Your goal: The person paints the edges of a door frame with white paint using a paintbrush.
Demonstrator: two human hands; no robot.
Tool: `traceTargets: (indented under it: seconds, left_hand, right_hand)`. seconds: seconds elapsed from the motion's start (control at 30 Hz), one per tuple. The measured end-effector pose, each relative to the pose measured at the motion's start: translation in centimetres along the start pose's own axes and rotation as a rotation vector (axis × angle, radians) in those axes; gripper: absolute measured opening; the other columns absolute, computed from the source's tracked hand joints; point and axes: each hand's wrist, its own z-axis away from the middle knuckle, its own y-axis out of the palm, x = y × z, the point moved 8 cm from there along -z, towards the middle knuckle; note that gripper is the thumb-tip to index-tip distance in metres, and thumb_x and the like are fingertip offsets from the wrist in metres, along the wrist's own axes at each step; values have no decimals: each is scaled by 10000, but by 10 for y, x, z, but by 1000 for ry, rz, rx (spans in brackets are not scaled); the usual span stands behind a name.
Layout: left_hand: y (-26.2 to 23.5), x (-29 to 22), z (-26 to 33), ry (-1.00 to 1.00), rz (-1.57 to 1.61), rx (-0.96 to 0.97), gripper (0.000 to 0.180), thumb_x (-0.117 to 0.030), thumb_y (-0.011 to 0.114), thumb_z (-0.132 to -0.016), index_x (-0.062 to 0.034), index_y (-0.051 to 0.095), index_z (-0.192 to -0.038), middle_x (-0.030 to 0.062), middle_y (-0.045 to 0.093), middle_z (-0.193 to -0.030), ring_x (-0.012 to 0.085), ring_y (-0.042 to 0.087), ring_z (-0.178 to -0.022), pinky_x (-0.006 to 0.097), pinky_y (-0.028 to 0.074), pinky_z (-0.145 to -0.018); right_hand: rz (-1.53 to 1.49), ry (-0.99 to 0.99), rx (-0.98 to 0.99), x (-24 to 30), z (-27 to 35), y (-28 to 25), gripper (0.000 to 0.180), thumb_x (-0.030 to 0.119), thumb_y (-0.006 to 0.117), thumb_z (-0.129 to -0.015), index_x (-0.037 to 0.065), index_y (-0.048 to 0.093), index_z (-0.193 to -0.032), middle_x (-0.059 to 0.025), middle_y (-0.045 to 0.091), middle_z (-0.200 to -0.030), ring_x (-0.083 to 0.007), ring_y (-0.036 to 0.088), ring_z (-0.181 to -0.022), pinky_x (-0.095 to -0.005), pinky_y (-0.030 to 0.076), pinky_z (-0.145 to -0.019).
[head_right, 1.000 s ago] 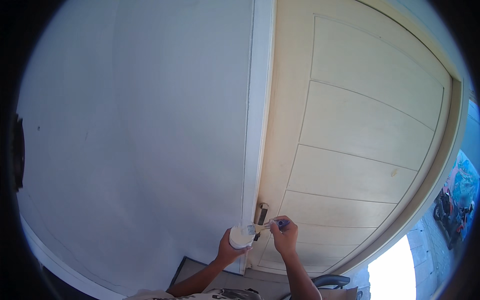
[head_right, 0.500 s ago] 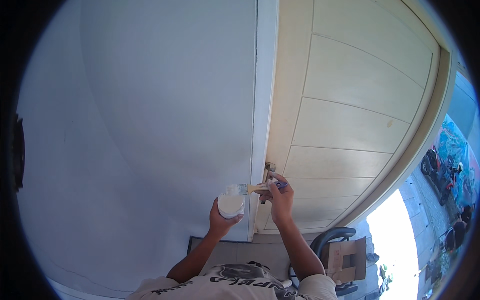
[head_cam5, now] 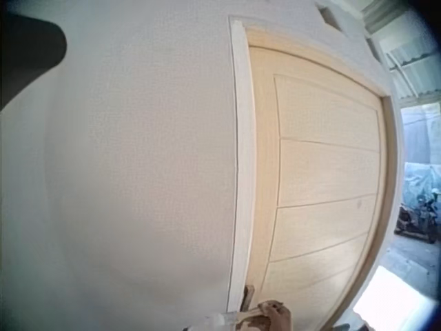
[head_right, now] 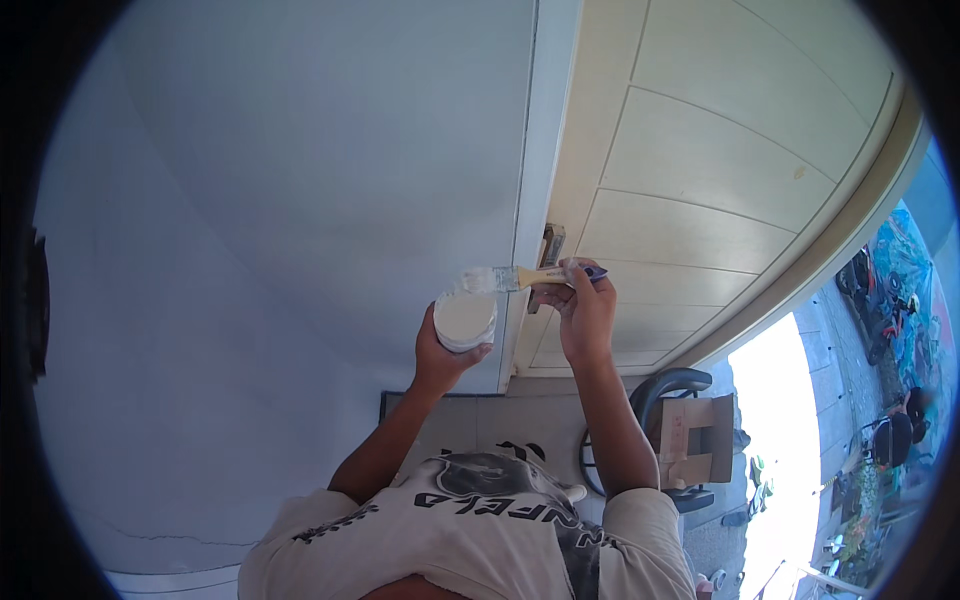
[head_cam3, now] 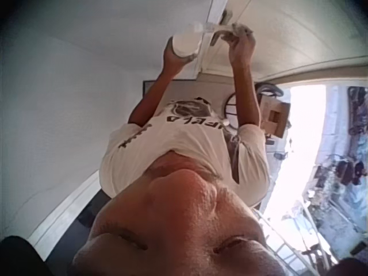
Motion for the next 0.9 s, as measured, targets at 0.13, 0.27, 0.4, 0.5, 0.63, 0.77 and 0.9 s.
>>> traceTargets:
  seconds: [0.13, 0.27, 0.4, 0.5, 0.63, 0.77, 0.9]
  left_hand:
    - [0, 4, -4, -10, -28, 16, 751, -87, 922, -670, -26, 496, -1285, 116, 644, -1182, 212, 638, -1118, 359, 513, -973]
    - [8, 5, -4, -18, -11, 14, 751, -81, 919, -671, -27, 496, -1288, 117, 645, -1179, 215, 636, -1130, 364, 513, -980]
    - [22, 2, -12, -16, -82, -1, 742, -63, 914, -668, -28, 501, -1284, 114, 649, -1171, 210, 640, -1116, 359, 513, -983]
    - [34, 4, -11, -9, 2, -31, 734, -46, 908, -664, -27, 508, -1278, 109, 655, -1163, 209, 646, -1099, 360, 518, -968]
    - [49, 2, -15, -9, -63, -70, 738, -46, 915, -657, -24, 513, -1276, 109, 660, -1166, 208, 648, -1096, 363, 520, -967]
    - [71, -1, -21, 32, -70, -111, 749, -69, 930, -661, -18, 513, -1281, 109, 660, -1168, 209, 647, -1096, 365, 522, -965]
    - [75, -1, -21, 74, -106, -191, 757, -79, 924, -677, -10, 503, -1302, 121, 659, -1170, 216, 648, -1097, 367, 527, -965]
  right_hand:
    - [-21, 11, 4, -3, -6, -2, 170, 159, 542, -1025, 11, 598, -1087, -109, 688, -934, -228, 743, -776, -321, 600, -631]
    - [-61, 26, 16, 0, -12, -12, 178, 174, 548, -1026, 17, 602, -1091, -123, 699, -951, -227, 743, -791, -324, 600, -644]
    - [-88, 1, 51, 16, -26, -21, 181, 179, 543, -1029, 22, 603, -1098, -136, 707, -969, -226, 741, -800, -326, 607, -670]
    - [-174, 50, 89, 26, -44, -21, 176, 169, 542, -1028, 14, 585, -1100, -130, 688, -985, -245, 745, -815, -346, 613, -716]
    - [-196, 6, 231, 95, -84, 5, 218, 180, 544, -1038, 4, 576, -1163, -139, 692, -1033, -241, 743, -874, -340, 613, -770]
    - [-189, -334, 391, 234, -144, 43, 263, 178, 531, -1052, -21, 548, -1223, -181, 684, -1113, -279, 722, -978, -357, 599, -826]
    - [-167, -728, 563, 377, -172, 118, 276, 162, 514, -1060, -49, 531, -1237, -213, 674, -1142, -331, 698, -1057, -383, 588, -869]
